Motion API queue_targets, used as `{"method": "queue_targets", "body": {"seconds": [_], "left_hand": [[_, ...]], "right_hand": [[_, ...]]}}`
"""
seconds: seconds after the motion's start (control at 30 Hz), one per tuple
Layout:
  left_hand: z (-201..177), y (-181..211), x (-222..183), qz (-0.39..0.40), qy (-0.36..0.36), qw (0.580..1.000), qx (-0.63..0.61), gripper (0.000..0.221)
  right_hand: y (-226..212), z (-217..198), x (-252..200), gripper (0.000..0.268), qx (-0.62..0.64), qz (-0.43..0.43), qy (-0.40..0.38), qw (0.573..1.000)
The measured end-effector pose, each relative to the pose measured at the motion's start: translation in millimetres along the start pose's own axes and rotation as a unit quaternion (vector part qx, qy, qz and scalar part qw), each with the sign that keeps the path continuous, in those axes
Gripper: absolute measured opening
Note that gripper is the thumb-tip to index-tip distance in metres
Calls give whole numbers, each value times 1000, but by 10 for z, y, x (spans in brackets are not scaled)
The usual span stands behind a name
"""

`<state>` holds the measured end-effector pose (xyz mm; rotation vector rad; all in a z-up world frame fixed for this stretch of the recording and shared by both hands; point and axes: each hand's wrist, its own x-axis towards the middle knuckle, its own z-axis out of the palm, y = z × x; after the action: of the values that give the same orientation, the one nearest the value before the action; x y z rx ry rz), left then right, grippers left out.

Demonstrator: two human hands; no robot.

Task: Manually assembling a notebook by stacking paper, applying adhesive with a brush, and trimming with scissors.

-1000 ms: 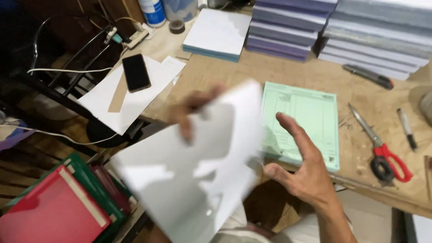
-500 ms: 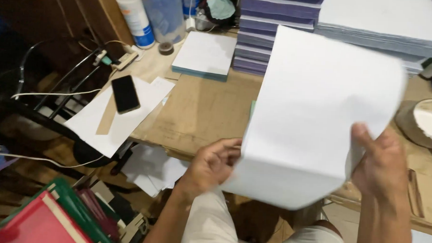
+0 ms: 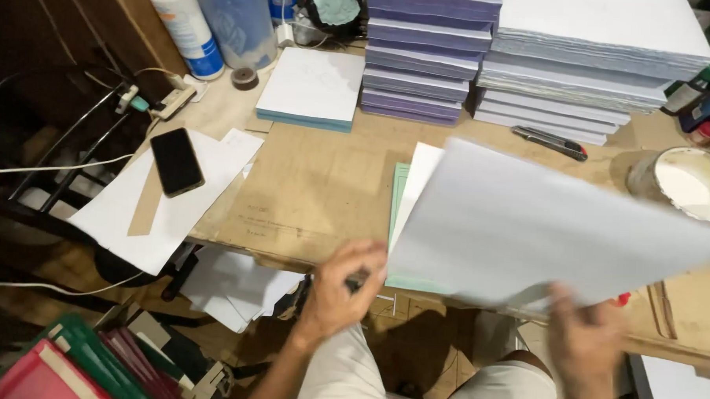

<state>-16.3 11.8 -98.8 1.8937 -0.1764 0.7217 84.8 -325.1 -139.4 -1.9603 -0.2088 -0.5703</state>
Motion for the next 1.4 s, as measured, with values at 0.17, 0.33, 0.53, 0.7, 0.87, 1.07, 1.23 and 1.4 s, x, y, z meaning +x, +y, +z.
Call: {"method": "queue_targets", "body": {"seconds": [0.17, 0.33, 0.53, 0.7, 0.87, 1.07, 1.23, 1.4], "left_hand": [[113, -187, -440, -129, 28, 986, -98, 29], [152, -279, -507, -43, 89, 994, 39, 27], [226, -402, -436, -59, 124, 988, 69, 34], [245, -196, -322, -36, 132, 990, 30, 35], [267, -69, -334, -247, 161, 955, -38, 69], [585, -35, -705, -353, 127, 839, -393, 67], [502, -224, -703, -333, 177, 898, -227, 38], [113, -193, -590, -165, 40, 985, -10, 35]], "right_hand": [[705, 25, -665, 48, -112, 97, -146, 978], [-582, 86, -730, 39, 147, -83, -287, 943], [-896, 49, -607, 62, 105, -97, -277, 950], [-658, 112, -535, 41, 46, -19, -308, 950], [-580, 331, -274, 38, 153, 460, -64, 873], [-683, 464, -390, 43, 306, 431, -69, 846], [479, 285, -577, 48, 400, 373, -130, 827], [201, -187, -180, 60, 400, 280, -201, 849]]}}
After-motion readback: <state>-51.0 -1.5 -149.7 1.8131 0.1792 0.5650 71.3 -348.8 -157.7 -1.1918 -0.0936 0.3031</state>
